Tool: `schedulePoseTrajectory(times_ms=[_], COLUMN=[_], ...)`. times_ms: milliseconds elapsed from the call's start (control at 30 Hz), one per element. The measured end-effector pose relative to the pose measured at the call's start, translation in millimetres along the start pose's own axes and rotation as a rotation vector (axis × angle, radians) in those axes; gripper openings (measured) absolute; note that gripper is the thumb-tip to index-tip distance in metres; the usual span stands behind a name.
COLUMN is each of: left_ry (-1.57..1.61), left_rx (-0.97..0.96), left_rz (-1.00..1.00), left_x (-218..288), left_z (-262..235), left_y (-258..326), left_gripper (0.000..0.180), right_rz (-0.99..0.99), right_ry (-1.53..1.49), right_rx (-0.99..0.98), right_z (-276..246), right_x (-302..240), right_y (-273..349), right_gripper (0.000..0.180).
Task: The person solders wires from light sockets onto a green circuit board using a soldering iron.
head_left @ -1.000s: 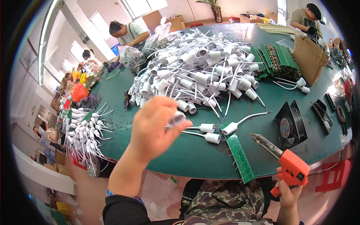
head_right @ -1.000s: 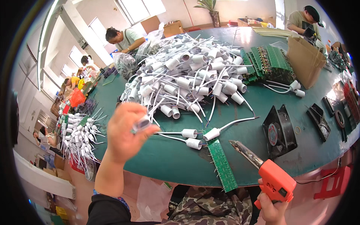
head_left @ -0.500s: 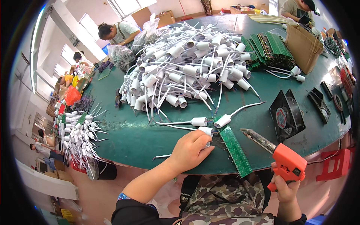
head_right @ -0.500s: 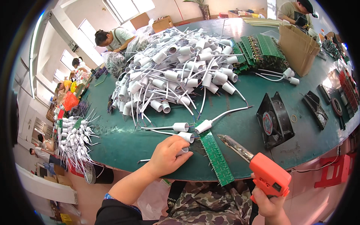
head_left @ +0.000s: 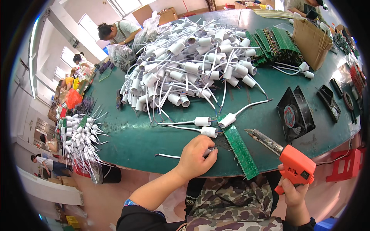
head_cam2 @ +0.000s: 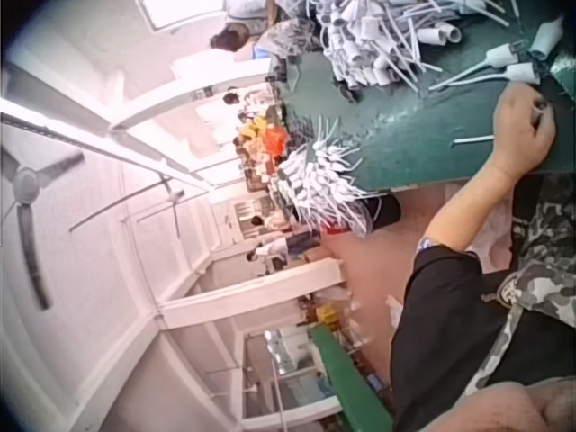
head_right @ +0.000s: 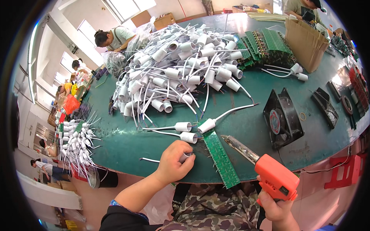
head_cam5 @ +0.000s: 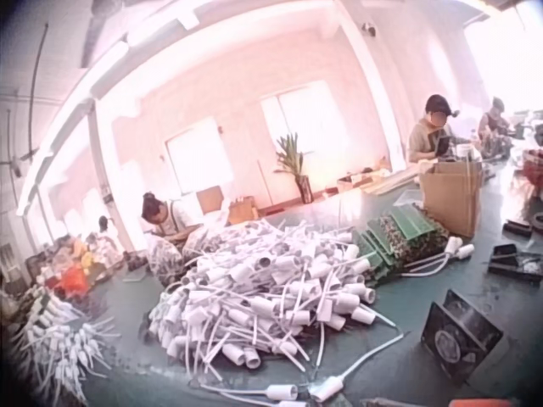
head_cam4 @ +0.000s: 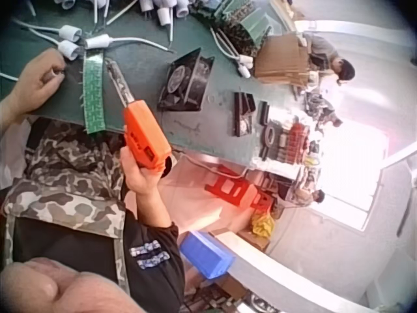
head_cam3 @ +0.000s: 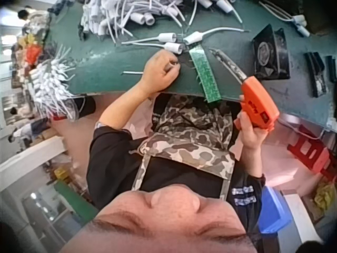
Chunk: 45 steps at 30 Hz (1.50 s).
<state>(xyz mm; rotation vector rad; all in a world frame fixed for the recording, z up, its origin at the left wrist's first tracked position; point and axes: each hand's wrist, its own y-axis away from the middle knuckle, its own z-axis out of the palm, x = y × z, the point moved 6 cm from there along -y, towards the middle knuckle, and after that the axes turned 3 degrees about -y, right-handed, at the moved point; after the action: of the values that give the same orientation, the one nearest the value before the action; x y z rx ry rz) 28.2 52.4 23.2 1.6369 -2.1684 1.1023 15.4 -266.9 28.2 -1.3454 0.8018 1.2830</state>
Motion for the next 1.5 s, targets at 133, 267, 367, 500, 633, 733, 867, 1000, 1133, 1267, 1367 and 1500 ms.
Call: schedulePoseTrajectory(times_ms=[133, 267, 367, 500, 633, 733, 867, 1000, 1133, 1267, 1367, 1500], left_ry=[-0.204, -0.179, -0.135, -0.083, -0.044, 0.01, 0.125, 0.18, 0.149, 0.054, -0.136, -0.33], left_rx=[-0.012, 0.043, 0.039, 0.031, 0.014, -0.005, -0.019, -0.003, 0.005, 0.084, 0.145, 0.161], left_rz=[0.128, 0.017, 0.017, 0.047, 0.026, -0.005, -0.075, -0.078, -0.072, 0.016, 0.203, 0.29], left_x=[19, 14, 10, 11, 9, 5, -1, -4, -2, 6, 18, 28], left_z=[-1, -4, -4, -4, -5, -6, -9, -10, -10, -9, -5, 6], left_y=[6, 13, 12, 11, 11, 12, 15, 14, 14, 5, -9, -26], left_gripper=[0.023, 0.022, 0.02, 0.02, 0.018, 0.015, 0.015, 0.014, 0.015, 0.016, 0.019, 0.022], right_rz=[-0.004, 0.047, 0.063, 0.027, 0.032, 0.026, 0.023, 0.02, 0.047, 0.033, -0.002, 0.062], right_ry=[0.021, 0.009, 0.003, 0.017, -0.014, 0.0, 0.007, -0.004, -0.011, 0.021, 0.078, 0.001], right_rx=[-0.005, 0.017, 0.052, 0.029, 0.022, 0.032, 0.019, -0.004, -0.016, -0.017, -0.024, -0.038], right_z=[-3, 0, 1, 2, 2, 1, 2, 2, 1, -1, 0, 5], right_x=[1, 1, 2, -1, 0, 0, 0, 0, 2, 6, 8, 11], right_y=[0, 0, 0, 0, 0, 1, 0, 0, 0, 1, 0, -2], right_gripper=[0.05, 0.049, 0.047, 0.047, 0.049, 0.048, 0.048, 0.05, 0.05, 0.05, 0.049, 0.049])
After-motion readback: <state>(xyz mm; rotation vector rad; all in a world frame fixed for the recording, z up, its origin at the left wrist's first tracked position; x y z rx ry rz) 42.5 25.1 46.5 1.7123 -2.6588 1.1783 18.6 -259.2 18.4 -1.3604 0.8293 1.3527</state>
